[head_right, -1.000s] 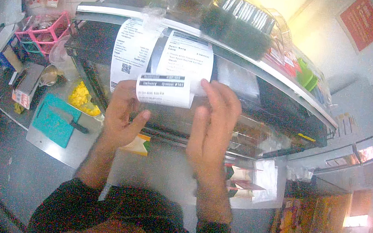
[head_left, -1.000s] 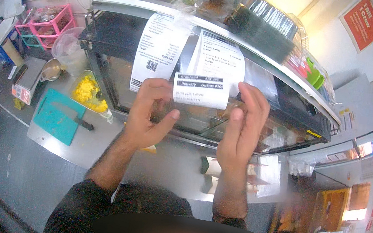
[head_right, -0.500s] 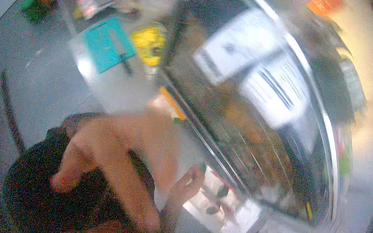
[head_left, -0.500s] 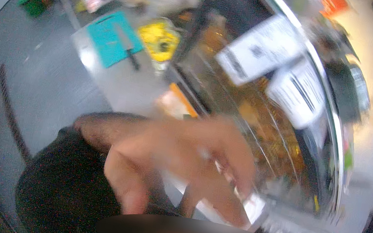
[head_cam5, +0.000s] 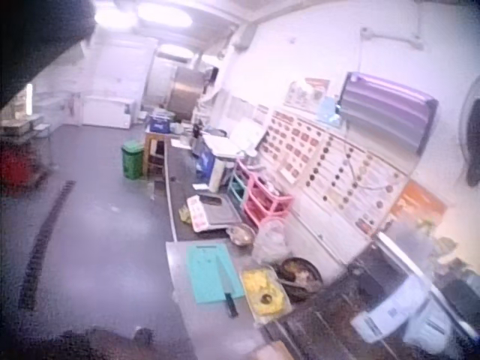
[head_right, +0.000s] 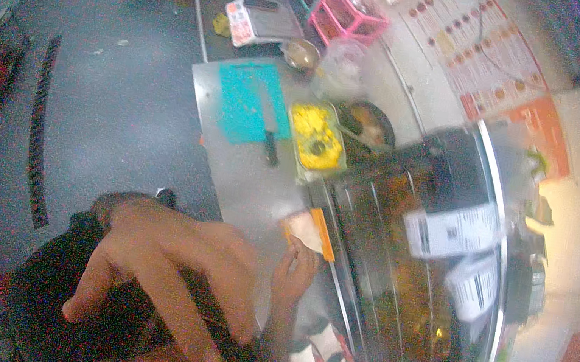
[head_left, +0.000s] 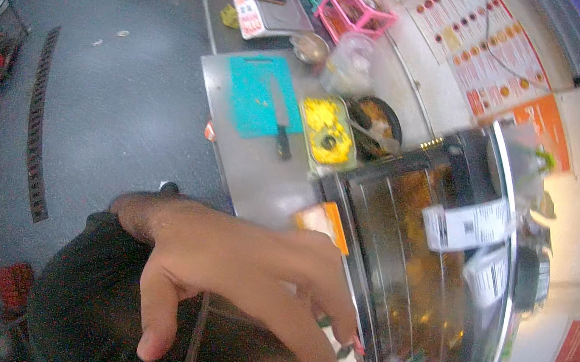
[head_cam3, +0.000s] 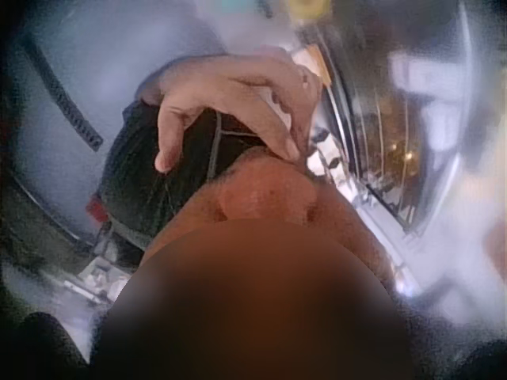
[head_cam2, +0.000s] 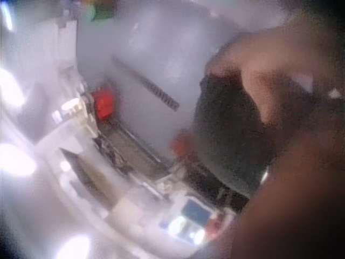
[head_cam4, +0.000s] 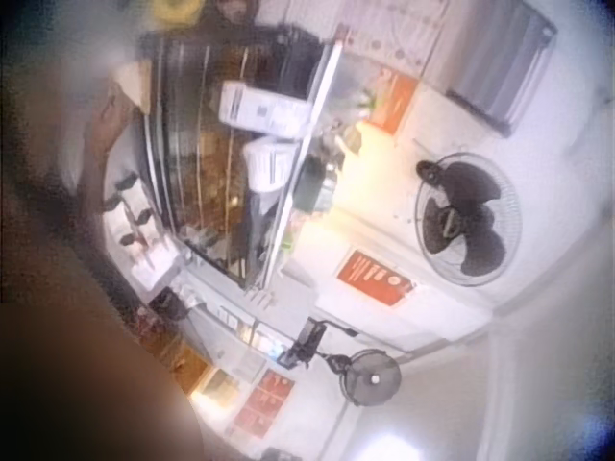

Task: The person retrieves red paper wrappers from a shelf, opens them, and places them on a stainless steel counter. They then take white round buns from a cooler and place each bun into a wrapper. Finally, they add a small green garnish to each wrapped bun.

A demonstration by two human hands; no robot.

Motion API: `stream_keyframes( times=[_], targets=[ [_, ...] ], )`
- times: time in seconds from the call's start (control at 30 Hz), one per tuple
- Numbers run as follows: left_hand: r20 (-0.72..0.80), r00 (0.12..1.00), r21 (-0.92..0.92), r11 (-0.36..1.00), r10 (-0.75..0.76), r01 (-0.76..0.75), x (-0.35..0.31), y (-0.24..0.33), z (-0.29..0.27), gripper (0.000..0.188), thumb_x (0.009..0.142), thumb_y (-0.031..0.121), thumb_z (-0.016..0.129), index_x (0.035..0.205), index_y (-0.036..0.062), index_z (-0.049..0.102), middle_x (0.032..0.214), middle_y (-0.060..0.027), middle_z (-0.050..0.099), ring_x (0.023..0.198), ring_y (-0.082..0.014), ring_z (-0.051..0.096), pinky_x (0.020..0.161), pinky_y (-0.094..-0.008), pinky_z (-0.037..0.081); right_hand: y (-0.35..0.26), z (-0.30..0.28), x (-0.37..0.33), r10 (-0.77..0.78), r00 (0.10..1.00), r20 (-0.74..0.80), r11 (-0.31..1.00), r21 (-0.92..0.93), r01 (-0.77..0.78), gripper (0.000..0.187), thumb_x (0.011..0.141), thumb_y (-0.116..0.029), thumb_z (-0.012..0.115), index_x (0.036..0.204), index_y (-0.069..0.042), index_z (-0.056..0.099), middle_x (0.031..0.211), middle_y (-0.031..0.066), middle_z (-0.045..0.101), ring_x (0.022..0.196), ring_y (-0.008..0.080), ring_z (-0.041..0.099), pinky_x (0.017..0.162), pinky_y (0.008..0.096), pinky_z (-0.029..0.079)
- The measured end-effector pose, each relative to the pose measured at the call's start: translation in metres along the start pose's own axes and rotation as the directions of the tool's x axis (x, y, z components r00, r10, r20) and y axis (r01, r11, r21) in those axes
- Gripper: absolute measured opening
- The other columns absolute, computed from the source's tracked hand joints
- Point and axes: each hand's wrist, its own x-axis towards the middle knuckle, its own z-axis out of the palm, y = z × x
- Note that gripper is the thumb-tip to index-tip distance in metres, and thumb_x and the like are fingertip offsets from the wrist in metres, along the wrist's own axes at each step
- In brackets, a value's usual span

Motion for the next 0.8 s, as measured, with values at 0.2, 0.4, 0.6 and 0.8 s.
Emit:
stream_keyframes(
  times=[0.2,0.4,0.6,0.8],
  targets=[
    [-0.065,0.958,0.087,0.955,-0.278,0.283,-0.118,0.111,-0.103,0.098,0.091,0.082,0.056,0.142,-0.001,0.063,0.132,-0.0228,0.066,0.113,-0.0394,0.064,0.098,-0.0498,0.049,-0.113,0.154,0.09,0.054,0.971,0.231,0.975,0.197,-0.101,0.025,0.102,-0.015,0.063,0.12,-0.003,0.075,0.111,0.0168,0.075,0.105,0.0329,0.069,0.099,0.0453,0.052],
    [-0.174,0.825,0.194,0.803,-0.537,0.563,-0.205,0.219,-0.182,0.083,0.091,0.053,0.076,0.146,-0.0056,0.056,0.138,-0.0229,0.063,0.125,-0.0405,0.061,0.106,-0.0495,0.045,-0.257,0.308,0.176,-0.389,0.682,0.619,0.903,0.403,0.149,0.038,0.103,-0.024,0.062,0.138,-0.01,0.066,0.132,0.0196,0.069,0.122,0.0405,0.064,0.108,0.0493,0.048],
    [-0.357,0.742,0.176,0.739,-0.568,0.65,-0.259,0.269,-0.278,0.078,0.09,0.044,0.08,0.149,-0.0011,0.056,0.137,-0.021,0.064,0.126,-0.0401,0.06,0.107,-0.049,0.045,-0.33,0.412,0.254,-0.318,0.262,0.911,0.942,0.273,0.196,0.056,0.104,-0.036,0.062,0.152,-0.008,0.053,0.14,0.0245,0.064,0.129,0.039,0.063,0.109,0.0485,0.049],
    [-0.486,0.645,0.172,0.658,-0.59,0.733,-0.309,0.272,-0.416,0.074,0.092,0.039,0.079,0.151,0.0012,0.054,0.142,-0.0201,0.061,0.133,-0.0398,0.055,0.114,-0.0494,0.041,-0.308,0.513,0.375,-0.157,0.298,0.942,0.962,0.078,0.262,0.058,0.104,-0.041,0.061,0.151,-0.007,0.054,0.142,0.0226,0.064,0.13,0.0418,0.061,0.11,0.0507,0.048]
  ],
)
